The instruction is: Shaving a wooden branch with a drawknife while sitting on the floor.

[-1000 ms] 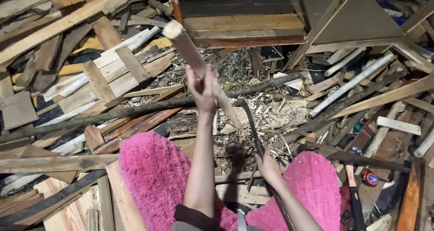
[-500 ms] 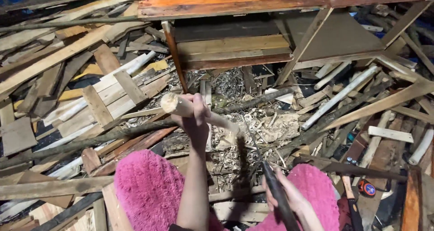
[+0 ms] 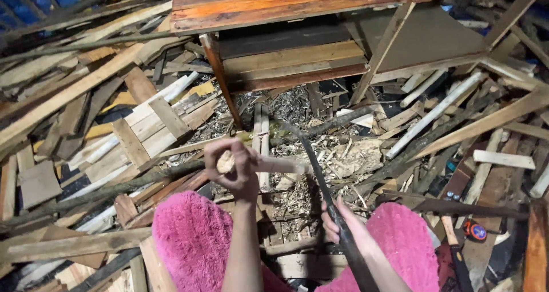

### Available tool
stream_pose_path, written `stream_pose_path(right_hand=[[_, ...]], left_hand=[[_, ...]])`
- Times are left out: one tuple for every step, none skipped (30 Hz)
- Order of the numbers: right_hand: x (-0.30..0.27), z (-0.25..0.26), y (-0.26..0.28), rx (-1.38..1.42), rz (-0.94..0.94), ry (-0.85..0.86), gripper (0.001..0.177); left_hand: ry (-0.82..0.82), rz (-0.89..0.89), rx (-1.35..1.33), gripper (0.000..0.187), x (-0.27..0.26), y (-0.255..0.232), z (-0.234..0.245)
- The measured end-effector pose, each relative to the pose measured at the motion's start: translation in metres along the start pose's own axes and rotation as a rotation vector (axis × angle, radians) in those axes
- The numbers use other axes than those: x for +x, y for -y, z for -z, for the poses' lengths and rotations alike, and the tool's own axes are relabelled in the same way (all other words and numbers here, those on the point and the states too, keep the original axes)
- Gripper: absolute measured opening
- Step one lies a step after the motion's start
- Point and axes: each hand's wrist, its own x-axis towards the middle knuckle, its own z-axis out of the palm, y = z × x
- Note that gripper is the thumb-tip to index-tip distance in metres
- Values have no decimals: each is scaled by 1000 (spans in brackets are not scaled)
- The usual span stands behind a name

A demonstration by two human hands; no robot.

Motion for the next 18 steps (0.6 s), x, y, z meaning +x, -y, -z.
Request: stream_pose_path(right_hand=[[-1,-2,3,-175,15,-17,42],[-1,-5,6,-350,30,-35,53],[0,-3,7,-346,29,-35,53],[1,-2,8,-357,-5,-66,46],[2,-2,5,-364,-43,-100,38],[3,0,6,-354,-46,-102,38],[2,2,7,-348,-35,-156,32],[2,5,7,-342,-25,-211,30],[3,6,10,-340,-28,-211,30],[4,7,11,-312,-5,-159,33],[7,8,11,-283,16,-103,45],[7,11,10,-278,13,-99,45],[7,15,9,-334,15,-136,47],[8,19,8,-391,17,-173,48],[5,24,7,-381,13,-174,48],[2,30,5,-509,-14,-229,42],[0,35,4,-637,-41,-281,41],[0,55,3,-627,-44,-280,41]], left_hand=[[-8,3,-4,16,-3,-1,2],[-15,5,-8,19,-6,-2,5],[-12,7,-5,19,-7,-7,1],[-51,-4,0,18,-8,-11,-2],[-88,-10,9,18,-9,-18,-3],[-83,-4,16,18,-5,-25,-9],[-76,-17,-10,18,-2,-32,-15],[-69,-30,-37,19,1,-39,-22],[-69,-29,-34,19,-8,-26,-16],[-43,-14,-10,21,-18,-13,-9],[-15,-2,16,22,-26,0,0],[-12,-3,22,22,-26,-8,2],[44,35,-2,17,-27,-15,4],[100,73,-26,14,-28,-21,5],[105,79,-18,14,-27,-23,10],[96,105,-74,16,-27,-25,14],[87,131,-130,19,-27,-28,18],[93,134,-122,19,-31,-25,23]])
